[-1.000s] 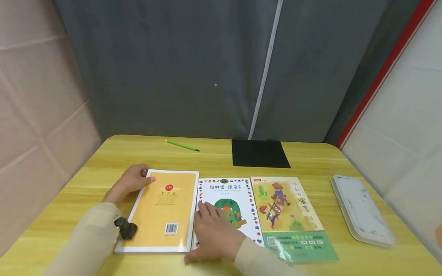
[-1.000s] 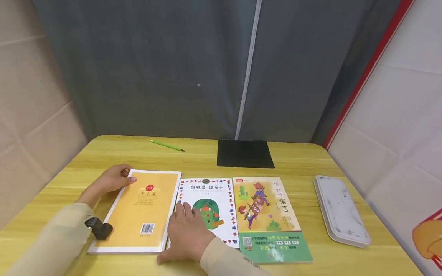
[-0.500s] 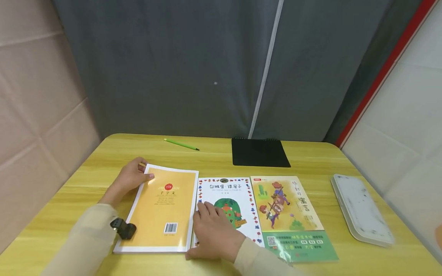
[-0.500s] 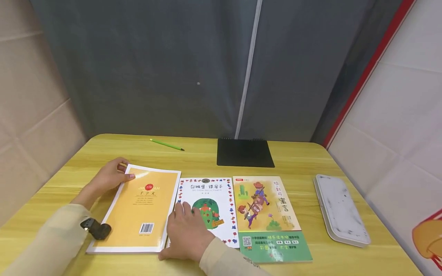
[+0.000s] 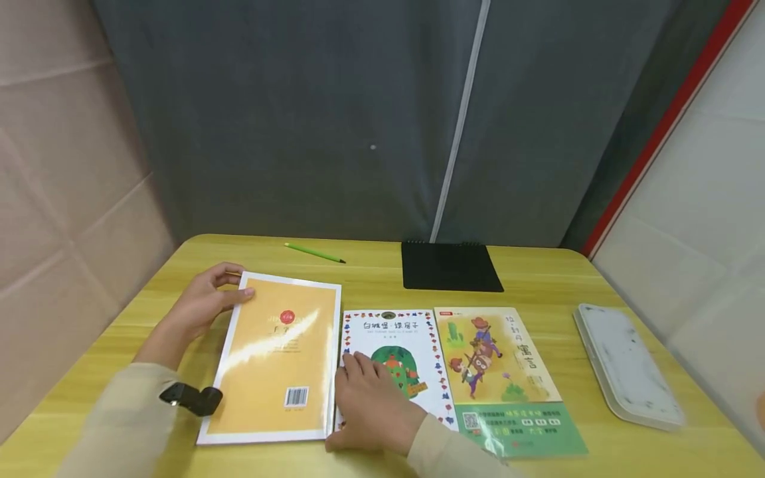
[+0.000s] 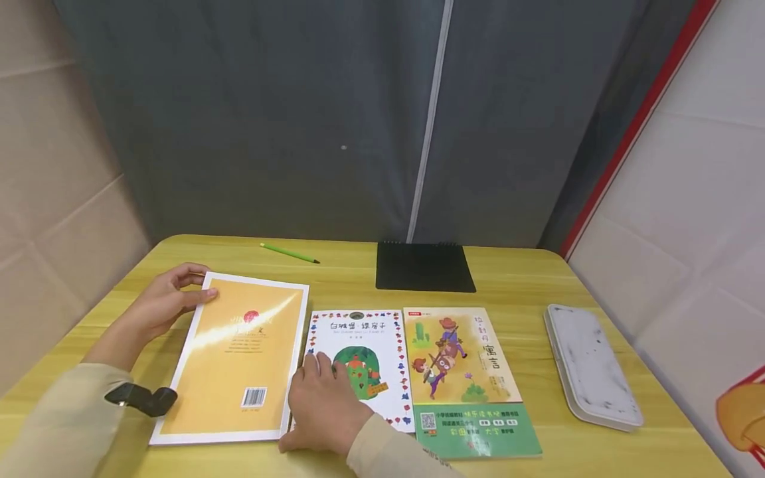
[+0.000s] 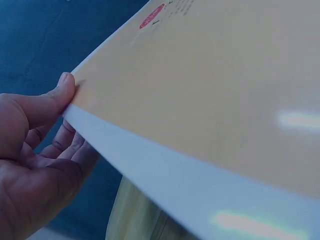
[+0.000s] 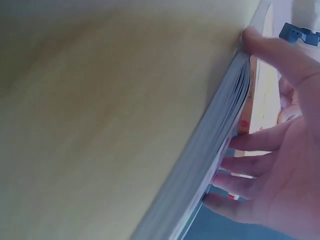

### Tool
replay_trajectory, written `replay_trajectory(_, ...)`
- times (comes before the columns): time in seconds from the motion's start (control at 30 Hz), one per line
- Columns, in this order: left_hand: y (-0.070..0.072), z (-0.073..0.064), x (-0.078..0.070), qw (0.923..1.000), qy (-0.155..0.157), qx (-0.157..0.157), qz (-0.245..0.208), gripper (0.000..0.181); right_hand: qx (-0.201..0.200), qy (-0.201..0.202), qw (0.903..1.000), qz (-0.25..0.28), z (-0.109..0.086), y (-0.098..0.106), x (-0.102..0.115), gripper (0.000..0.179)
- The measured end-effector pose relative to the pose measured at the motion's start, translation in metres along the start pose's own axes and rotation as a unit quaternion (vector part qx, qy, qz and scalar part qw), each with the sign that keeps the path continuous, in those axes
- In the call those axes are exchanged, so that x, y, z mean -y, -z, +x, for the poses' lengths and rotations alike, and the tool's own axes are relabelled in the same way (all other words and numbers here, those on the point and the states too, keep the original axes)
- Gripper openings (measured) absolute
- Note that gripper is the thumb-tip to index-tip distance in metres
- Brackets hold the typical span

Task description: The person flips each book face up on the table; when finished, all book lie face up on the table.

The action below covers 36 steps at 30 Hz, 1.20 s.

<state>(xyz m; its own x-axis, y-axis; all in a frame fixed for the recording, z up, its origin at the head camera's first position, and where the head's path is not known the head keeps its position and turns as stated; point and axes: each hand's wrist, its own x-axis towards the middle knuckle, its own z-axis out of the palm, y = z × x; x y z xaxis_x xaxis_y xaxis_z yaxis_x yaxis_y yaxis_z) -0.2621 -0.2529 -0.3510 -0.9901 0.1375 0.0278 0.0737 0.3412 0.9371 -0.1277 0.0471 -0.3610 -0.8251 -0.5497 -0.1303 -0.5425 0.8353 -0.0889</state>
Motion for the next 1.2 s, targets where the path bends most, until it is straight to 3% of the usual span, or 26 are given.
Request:
replay_trajectory(0.2, 0.0, -0.001, -0.002, 0.9997, 0.007, -0.021, -0.006, 0.061, -0.01, -0.007, 0.9929, 0.118, 0.0, 0.007, 0.0, 0.089)
replay_trajectory(0.33, 0.001, -0.002, 0.0, 0.9992, 0.024, -0.031, -0.012, 0.063, -0.031, -0.005, 0.9764, 0.213, -0.005, 0.018, -0.004, 0.088)
replay_trajectory(0.47, 0.0, -0.003, 0.003, 0.9982, 0.041, -0.034, -0.028, 0.068, -0.04, -0.004, 0.9522, 0.303, -0.013, 0.029, -0.007, 0.096)
replay_trajectory(0.63, -0.005, -0.001, 0.006, 0.9976, 0.051, -0.035, -0.031, 0.072, -0.071, 0.03, 0.9224, 0.378, -0.019, 0.04, -0.007, 0.09)
replay_trajectory(0.87, -0.026, 0.006, 0.008, 0.9975, 0.059, -0.017, -0.034, 0.062, -0.071, 0.075, 0.8446, 0.525, -0.027, 0.06, 0.003, 0.077)
replay_trajectory(0.97, -0.036, 0.007, 0.01, 0.9975, 0.056, 0.007, -0.042, 0.06, -0.068, 0.081, 0.8171, 0.567, -0.03, 0.067, 0.01, 0.075)
replay_trajectory(1.1, -0.053, 0.011, 0.012, 0.9928, 0.053, 0.059, -0.09, 0.057, -0.066, 0.095, 0.7978, 0.592, -0.033, 0.075, 0.019, 0.078)
replay_trajectory(1.13, -0.058, 0.012, 0.012, 0.9902, 0.05, 0.073, -0.108, 0.057, -0.068, 0.1, 0.7966, 0.592, -0.033, 0.077, 0.021, 0.078)
replay_trajectory(1.2, -0.066, 0.015, 0.012, 0.9842, 0.043, 0.101, -0.139, 0.057, -0.075, 0.108, 0.805, 0.578, -0.033, 0.079, 0.025, 0.075)
